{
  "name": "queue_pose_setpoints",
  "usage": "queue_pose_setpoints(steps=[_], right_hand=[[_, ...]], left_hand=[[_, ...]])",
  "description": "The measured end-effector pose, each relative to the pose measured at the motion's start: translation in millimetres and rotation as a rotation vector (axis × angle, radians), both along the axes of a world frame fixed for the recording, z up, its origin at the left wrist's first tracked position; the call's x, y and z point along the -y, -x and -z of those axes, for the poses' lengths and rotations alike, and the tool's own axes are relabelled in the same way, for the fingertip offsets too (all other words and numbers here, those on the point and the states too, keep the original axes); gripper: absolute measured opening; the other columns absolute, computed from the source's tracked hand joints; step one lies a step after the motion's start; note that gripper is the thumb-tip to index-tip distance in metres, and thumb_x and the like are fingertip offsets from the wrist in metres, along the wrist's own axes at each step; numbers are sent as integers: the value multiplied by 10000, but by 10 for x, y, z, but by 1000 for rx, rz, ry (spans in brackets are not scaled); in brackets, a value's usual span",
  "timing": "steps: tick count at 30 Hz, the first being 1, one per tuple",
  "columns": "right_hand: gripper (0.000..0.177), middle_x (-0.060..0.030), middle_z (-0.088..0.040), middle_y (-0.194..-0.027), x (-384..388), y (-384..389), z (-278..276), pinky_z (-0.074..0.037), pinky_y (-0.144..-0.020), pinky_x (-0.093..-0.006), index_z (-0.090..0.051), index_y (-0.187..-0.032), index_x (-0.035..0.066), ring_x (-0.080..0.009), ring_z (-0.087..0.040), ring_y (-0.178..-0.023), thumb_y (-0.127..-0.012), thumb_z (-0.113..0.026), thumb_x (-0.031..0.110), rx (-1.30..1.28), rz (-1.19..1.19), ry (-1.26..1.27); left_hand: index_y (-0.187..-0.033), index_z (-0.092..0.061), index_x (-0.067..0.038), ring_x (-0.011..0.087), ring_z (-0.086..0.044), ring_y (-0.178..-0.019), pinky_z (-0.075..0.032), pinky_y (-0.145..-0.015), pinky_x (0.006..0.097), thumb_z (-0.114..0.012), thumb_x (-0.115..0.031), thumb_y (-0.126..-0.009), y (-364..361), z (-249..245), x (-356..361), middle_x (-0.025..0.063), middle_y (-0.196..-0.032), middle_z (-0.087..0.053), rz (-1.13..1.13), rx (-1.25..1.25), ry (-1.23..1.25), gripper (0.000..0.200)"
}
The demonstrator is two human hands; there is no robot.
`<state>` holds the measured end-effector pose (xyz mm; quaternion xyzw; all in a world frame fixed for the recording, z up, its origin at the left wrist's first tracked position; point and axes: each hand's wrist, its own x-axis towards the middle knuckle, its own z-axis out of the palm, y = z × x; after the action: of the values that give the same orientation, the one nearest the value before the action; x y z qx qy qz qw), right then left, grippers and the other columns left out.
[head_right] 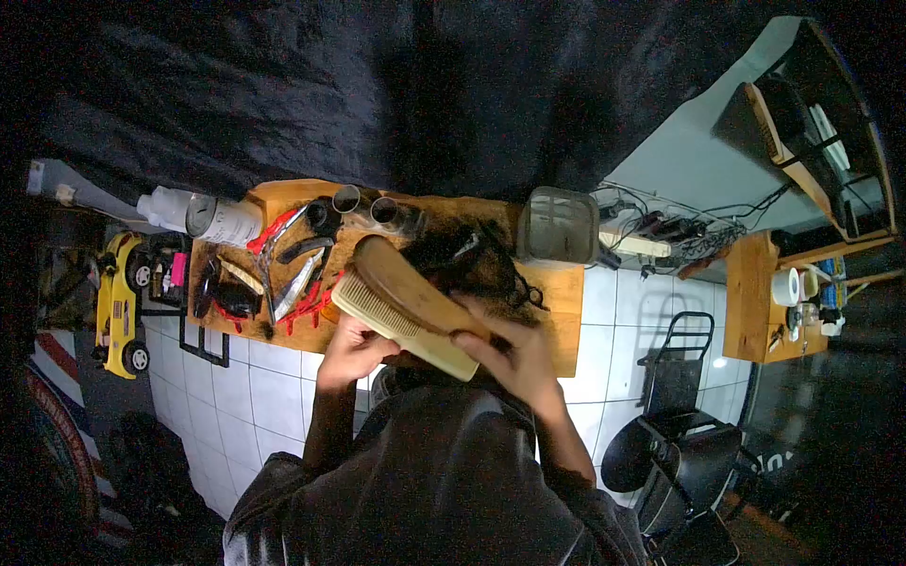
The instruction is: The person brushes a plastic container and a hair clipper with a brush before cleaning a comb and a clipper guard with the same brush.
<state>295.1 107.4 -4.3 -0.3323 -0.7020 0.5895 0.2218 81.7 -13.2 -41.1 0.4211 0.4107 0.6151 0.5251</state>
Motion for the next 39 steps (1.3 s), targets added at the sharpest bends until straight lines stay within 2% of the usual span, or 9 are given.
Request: queue_pose_setpoints(steps=[8, 13, 15, 18, 24, 27, 28, 35, 39], right_hand=[[431, -193, -671, -1126, 40, 133, -56, -484, -926, -354, -651, -1175, 11, -261, -659, -1047, -829, -747, 249, 49, 100, -221], [453, -190, -680, -1102, 143, 153, -127, -472, -907, -312, -596, -1222, -38, -211, -652, -1027, -827, -739, 129, -58, -197, -418], [460, -192, -676, -1112, 109, 146, -15, -473, -905, -308, -593, -1228, -37, -212, -654, -1027, -825, -742, 129, -25, -136, -285], [466, -195, -673, -1117, -8, 175, 76, -472, -902, -300, -584, -1238, -39, -187, -651, -1007, -828, -740, 120, 52, 52, -365], [374, -199, -640, -1188, -56, 73, -6, -458, -929, -307, -571, -1237, -71, -176, -610, -1023, -901, -634, 79, 25, 136, -174], [429, -173, -677, -1120, 59, -2, -63, -456, -943, -325, -617, -1192, -46, -210, -616, -1103, -847, -735, 179, -38, -199, -222], [448, -172, -688, -1089, 74, 71, -117, -474, -908, -321, -633, -1176, -32, -213, -643, -1064, -817, -765, 201, -24, -252, -296], [445, -190, -679, -1085, 36, 198, -5, -496, -900, -359, -644, -1188, 37, -290, -667, -1015, -791, -771, 191, 26, 119, -367], [468, -208, -666, -1104, -6, 210, -38, -498, -898, -372, -614, -1236, 46, -305, -659, -1035, -807, -753, 169, 38, 203, -279]], left_hand=[[-1220, -534, 25, 162, -599, -1066, -483, -909, 295, -544, 33, -939, -150, 16, -125, 106, -1165, -624, -209, 221, 130, 281], [-1202, -533, 50, 125, -599, -1043, -459, -925, 263, -516, 79, -885, -192, -12, -78, 95, -1153, -638, -384, -362, 141, 318], [-1252, -511, 57, 143, -596, -1067, -455, -946, 277, -516, 76, -905, -65, -10, 27, 106, -1183, -632, -47, -392, 234, 347], [-1239, -524, 54, 155, -597, -1070, -475, -929, 286, -499, 72, -930, -176, -165, -41, 111, -1172, -635, -47, 18, 232, 310], [-1235, -528, 55, 168, -592, -1092, -511, -924, 324, -474, 59, -950, -237, -231, -122, 110, -1180, -626, -227, 135, 284, 289], [-1236, -534, 44, 179, -588, -1106, -514, -950, 342, -466, 51, -957, -86, 12, -71, 118, -1221, -604, -188, -326, 9, 288], [-1194, -567, 35, 193, -599, -1088, -532, -936, 355, -473, 30, -966, -235, -108, -123, 122, -1215, -601, -314, 56, 166, 247], [-1274, -519, 12, 249, -599, -1117, -532, -939, 410, -459, -71, -1002, -141, 35, -24, 141, -1222, -591, -128, 247, 166, 290], [-1479, -245, -55, 334, -520, -1233, -460, -1011, 505, -284, -235, -1056, -231, -150, -129, 194, -1355, -483, -198, 635, 100, 461]])
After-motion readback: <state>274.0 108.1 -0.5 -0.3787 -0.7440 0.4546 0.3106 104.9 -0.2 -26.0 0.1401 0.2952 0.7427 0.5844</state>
